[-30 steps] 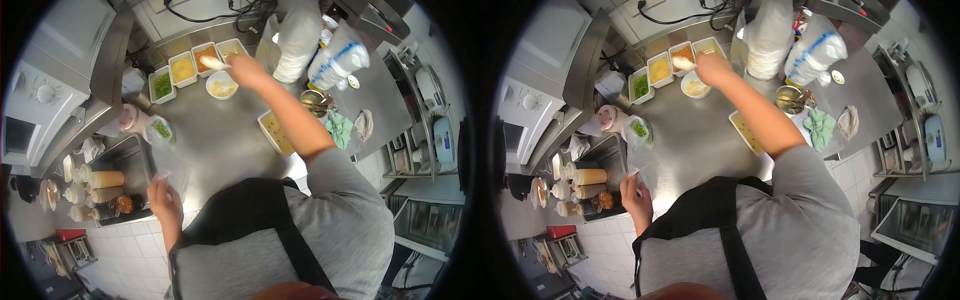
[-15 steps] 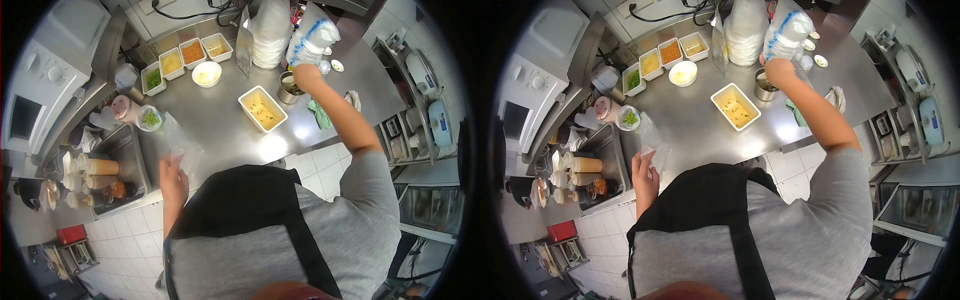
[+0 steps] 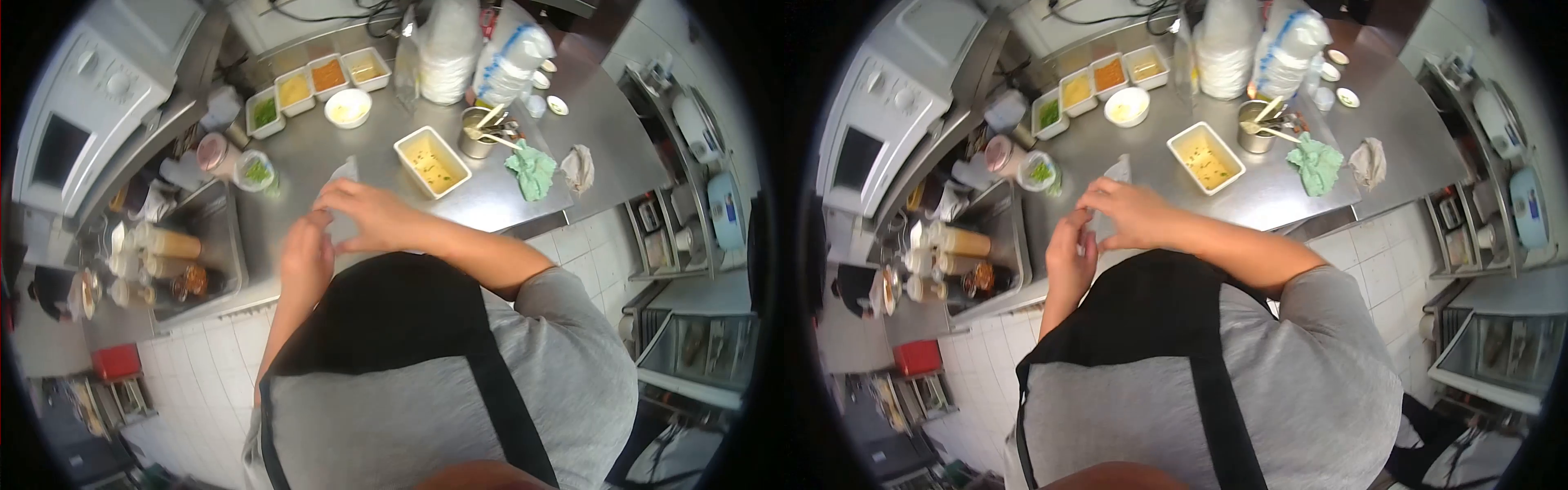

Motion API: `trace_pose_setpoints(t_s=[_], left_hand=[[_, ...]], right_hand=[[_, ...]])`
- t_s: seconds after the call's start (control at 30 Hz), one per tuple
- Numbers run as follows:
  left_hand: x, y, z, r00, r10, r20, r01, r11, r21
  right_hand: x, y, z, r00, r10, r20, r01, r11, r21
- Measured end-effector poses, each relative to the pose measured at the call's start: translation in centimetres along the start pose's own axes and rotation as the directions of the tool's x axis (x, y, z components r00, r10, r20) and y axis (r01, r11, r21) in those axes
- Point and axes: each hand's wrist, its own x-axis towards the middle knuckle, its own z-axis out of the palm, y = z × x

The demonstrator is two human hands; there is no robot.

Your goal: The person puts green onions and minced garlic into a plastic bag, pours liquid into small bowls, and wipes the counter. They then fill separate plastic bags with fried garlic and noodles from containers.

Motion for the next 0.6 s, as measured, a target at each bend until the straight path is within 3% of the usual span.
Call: trace_pose_setpoints(t_s=[0.07,0.1,0.13,0.17,0.2,0.27,0.3,0.33,0.37,0.4,0.43,0.5,0.53,0.57,0.6], left_hand=[[-0.4,0.1,0.4,0.994,-0.014,-0.110,0.026,0.993,0.115],[-0.5,-0.4,0.3,0.985,-0.015,-0.169,0.045,0.983,0.176],[-1.2,-1.6,0.5,0.952,-0.259,-0.161,0.258,0.966,-0.023],[-2.5,-3.1,1.1,0.867,-0.486,-0.114,0.454,0.862,-0.225],[-3.4,-4.1,1.2,0.739,-0.673,-0.028,0.604,0.680,-0.416],[-4.0,-3.9,1.6,0.710,-0.672,0.209,0.462,0.222,-0.859],[-4.3,-3.9,1.9,0.734,-0.615,0.289,0.316,-0.069,-0.946],[-4.8,-4.4,2.3,0.747,-0.588,0.309,0.393,0.017,-0.919],[-5.5,-5.0,2.9,0.756,-0.562,0.337,0.468,0.102,-0.878],[-6.1,-5.6,3.3,0.756,-0.537,0.375,0.539,0.185,-0.821],[-6.4,-6.1,3.6,0.694,-0.663,0.282,0.620,0.351,-0.702],[-6.5,-7.1,4.3,0.576,-0.817,0.036,0.779,0.535,-0.327],[-6.4,-7.5,4.8,0.513,-0.856,0.061,0.720,0.391,-0.574],[-6.1,-7.9,5.3,0.463,-0.881,0.102,0.595,0.223,-0.772],[-5.9,-7.9,5.7,0.426,-0.891,0.156,0.419,0.042,-0.907]], right_hand=[[-0.7,1.3,3.9,0.994,0.111,-0.014,-0.109,0.989,0.103],[-0.8,1.4,4.5,0.997,0.053,-0.047,-0.048,0.994,0.100],[-1.1,1.6,4.6,0.997,-0.006,-0.075,0.013,0.995,0.099],[-1.7,2.0,4.7,0.993,-0.061,-0.098,0.071,0.992,0.100],[-2.1,3.2,5.1,0.989,-0.046,-0.138,0.045,0.999,-0.009],[-2.3,6.5,5.3,0.973,0.045,-0.227,-0.088,0.979,-0.186],[-2.1,7.6,5.2,0.954,0.115,-0.278,-0.189,0.948,-0.256],[-1.9,7.7,5.1,0.943,0.240,-0.228,-0.239,0.970,0.033],[-1.8,7.7,5.2,0.923,0.360,-0.139,-0.305,0.901,0.309],[-1.7,7.6,5.2,0.886,0.462,-0.017,-0.378,0.746,0.548],[-1.6,6.8,4.8,0.851,0.451,0.268,-0.470,0.429,0.771],[-2.0,4.7,5.3,0.795,0.360,0.488,-0.546,0.075,0.835],[-1.9,4.2,5.6,0.765,0.292,0.574,-0.570,-0.106,0.815],[-2.2,4.7,6.2,0.793,0.379,0.477,-0.573,0.199,0.795],[-2.5,6.3,7.0,0.764,0.521,0.381,-0.620,0.427,0.659]])
